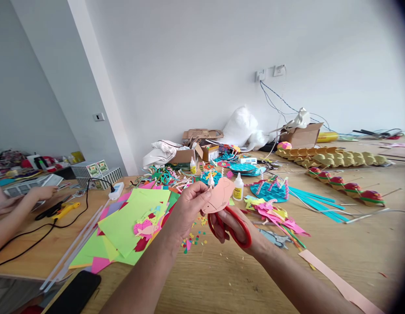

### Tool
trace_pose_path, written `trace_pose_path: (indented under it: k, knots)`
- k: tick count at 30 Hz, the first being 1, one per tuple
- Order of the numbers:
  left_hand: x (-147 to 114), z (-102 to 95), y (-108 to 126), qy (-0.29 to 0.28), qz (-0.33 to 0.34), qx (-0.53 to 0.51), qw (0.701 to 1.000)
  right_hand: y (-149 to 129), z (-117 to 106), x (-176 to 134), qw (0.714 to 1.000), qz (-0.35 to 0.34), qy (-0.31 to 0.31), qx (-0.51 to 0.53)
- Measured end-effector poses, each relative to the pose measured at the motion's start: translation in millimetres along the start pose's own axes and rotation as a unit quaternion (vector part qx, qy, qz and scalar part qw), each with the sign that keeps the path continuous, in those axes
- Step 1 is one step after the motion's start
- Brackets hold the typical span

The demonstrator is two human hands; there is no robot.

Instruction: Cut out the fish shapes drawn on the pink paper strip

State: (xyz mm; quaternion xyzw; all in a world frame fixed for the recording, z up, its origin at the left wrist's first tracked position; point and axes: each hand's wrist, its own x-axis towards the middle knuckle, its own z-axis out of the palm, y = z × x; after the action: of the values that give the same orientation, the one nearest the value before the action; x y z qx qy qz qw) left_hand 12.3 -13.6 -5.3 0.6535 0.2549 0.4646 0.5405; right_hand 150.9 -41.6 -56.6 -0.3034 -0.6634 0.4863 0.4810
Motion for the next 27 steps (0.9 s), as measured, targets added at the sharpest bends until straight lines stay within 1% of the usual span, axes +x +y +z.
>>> trace_pose_path:
  k: [3,7,10,15,23,27]
  knots:
    - [0.9,-1.3,0.9,0.006,0.015,0.045,0.999,-3.6,2.1,-0.6,1.000,0.004,0.009,0.004]
    - [1.4,-3.1,-0.2,0.008,0.024,0.067,0.997,-5.1,2.2,-1.3,1.000,0.006,0.006,0.013]
    - [2.1,-4.0,-1.8,0.011,0.026,0.071,0.997,-1.2,1.6,-0.8,1.000,-0.004,0.003,0.027]
    - [5.8,-6.7,-5.6,0.005,0.010,0.072,0.997,2.7,1.6,-0.1,0.998,-0.017,-0.004,0.052]
    - [3.0,-3.7,-2.4,0.027,0.007,0.058,0.998,0.1,0.6,0.3,0.998,0.005,-0.006,0.056]
    - [1.9,-2.8,-1.2,0.024,0.008,0.044,0.999,-1.0,1.8,1.3,0.999,-0.001,0.001,0.051]
